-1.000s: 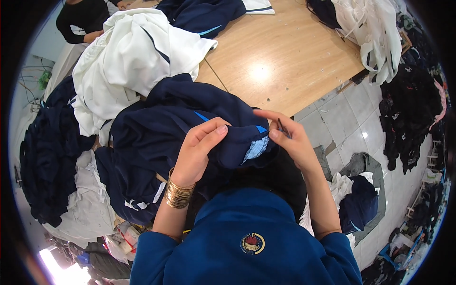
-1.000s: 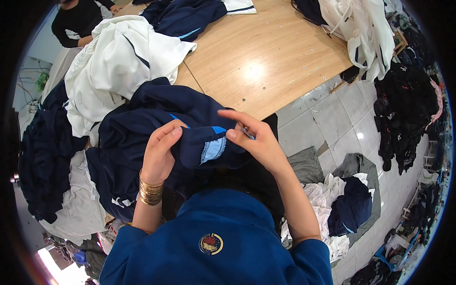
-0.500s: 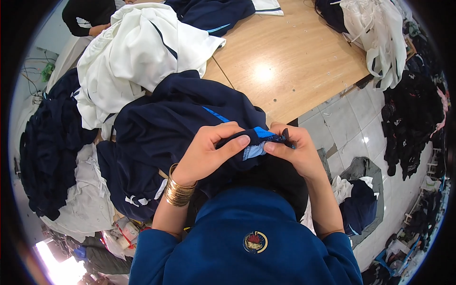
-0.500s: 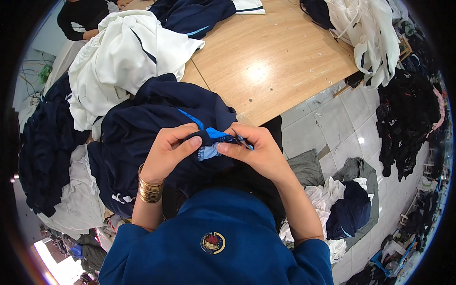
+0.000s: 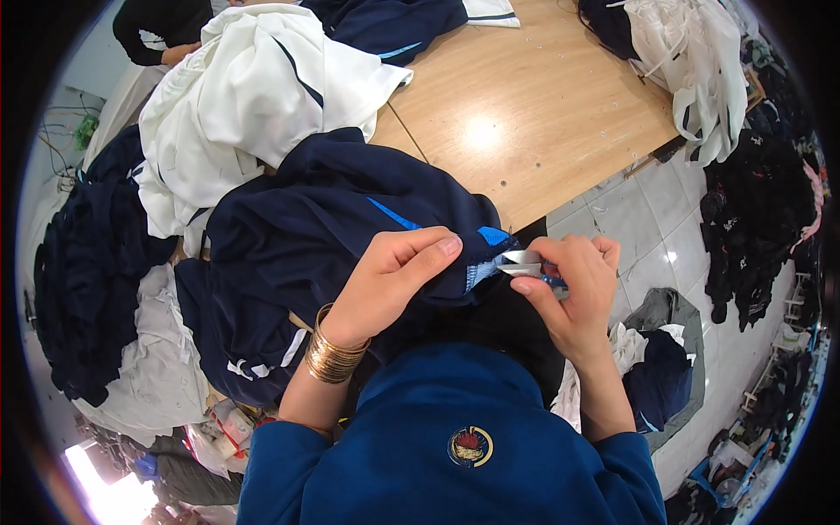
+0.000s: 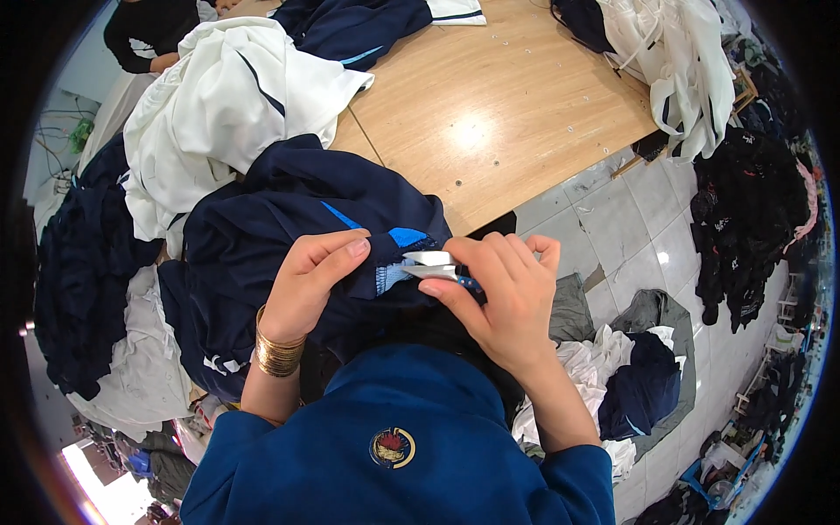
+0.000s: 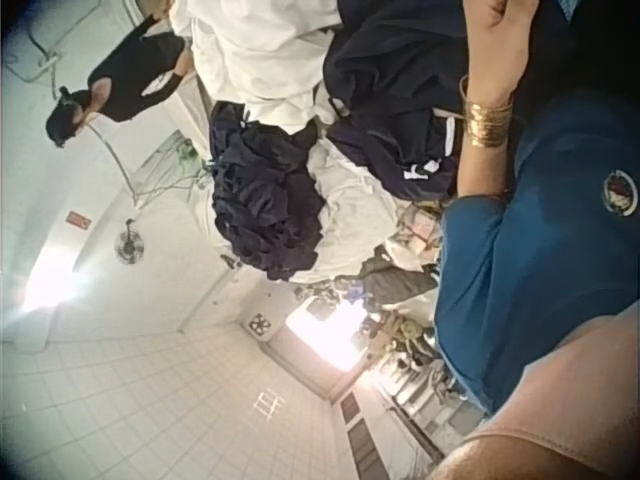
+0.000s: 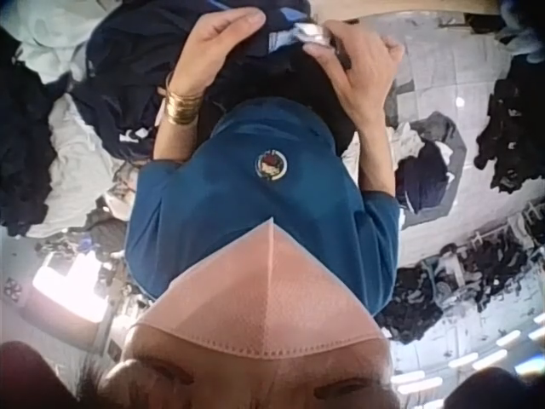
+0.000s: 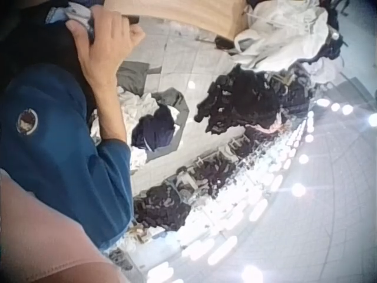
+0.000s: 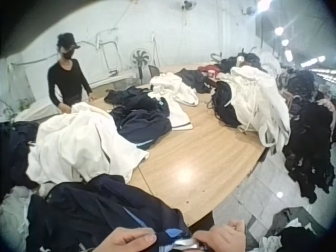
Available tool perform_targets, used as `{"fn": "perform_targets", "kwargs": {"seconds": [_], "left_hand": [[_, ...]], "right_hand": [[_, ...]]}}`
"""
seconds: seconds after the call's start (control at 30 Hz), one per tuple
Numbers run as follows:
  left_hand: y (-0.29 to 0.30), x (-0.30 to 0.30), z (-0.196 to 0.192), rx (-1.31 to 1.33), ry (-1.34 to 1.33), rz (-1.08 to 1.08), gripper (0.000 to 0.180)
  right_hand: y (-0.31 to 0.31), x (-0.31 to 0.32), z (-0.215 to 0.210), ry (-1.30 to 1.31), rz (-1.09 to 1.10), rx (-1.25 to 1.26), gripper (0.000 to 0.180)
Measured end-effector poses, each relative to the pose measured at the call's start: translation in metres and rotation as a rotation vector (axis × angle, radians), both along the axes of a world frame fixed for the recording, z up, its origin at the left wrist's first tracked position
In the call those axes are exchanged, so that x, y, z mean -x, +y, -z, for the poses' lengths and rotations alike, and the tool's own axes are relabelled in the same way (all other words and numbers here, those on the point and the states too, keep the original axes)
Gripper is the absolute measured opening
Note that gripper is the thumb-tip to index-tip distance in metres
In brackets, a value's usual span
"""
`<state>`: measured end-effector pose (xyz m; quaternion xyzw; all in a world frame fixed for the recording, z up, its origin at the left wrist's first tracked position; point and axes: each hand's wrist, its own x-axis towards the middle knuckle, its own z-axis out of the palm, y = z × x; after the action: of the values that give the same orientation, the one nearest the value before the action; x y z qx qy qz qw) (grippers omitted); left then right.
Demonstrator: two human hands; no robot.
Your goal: The recorder is using a pair of thread snips to trim excess loose threads from the waist and seams of navy blue athletic garments on a factory workbench.
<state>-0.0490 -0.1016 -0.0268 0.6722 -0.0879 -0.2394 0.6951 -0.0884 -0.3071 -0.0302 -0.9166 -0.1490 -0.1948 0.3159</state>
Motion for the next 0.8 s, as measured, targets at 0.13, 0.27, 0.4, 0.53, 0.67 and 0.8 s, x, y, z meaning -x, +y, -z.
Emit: {"fn": "perform_targets", "kwargs": {"seconds": [0.13,0.27,0.4,0.53,0.67,0.8], "left_hand": [[-0.0029,0.001,-0.0025,0.001,0.013,-0.014,0.025],[-0.0029,0.0012,-0.0017,0.054,0.08,-0.033,0.026],[-0.003,-0.0006,-0.001,0.101,0.139,-0.012,0.026],[-0.0014,0.0009,-0.0006,0.089,0.123,-0.011,0.026],[-0.0036,0.0004,-0.0033,0.09,0.126,-0.024,0.027],[-0.0018,-0.0009,-0.0041,0.047,0.081,0.012,0.027]], "right_hand": [[-0.0012,0.0013,0.0029,-0.037,-0.004,0.035,0.031],[-0.0025,0.0013,0.0021,-0.082,0.03,0.105,0.029],[-0.002,-0.0006,0.0017,-0.09,0.025,0.123,0.031],[-0.0011,-0.0016,0.0003,-0.098,0.009,0.125,0.032],[-0.0013,-0.0034,-0.0009,-0.1,-0.002,0.145,0.03],[-0.0023,-0.0041,-0.0012,-0.105,0.002,0.154,0.029]]}}
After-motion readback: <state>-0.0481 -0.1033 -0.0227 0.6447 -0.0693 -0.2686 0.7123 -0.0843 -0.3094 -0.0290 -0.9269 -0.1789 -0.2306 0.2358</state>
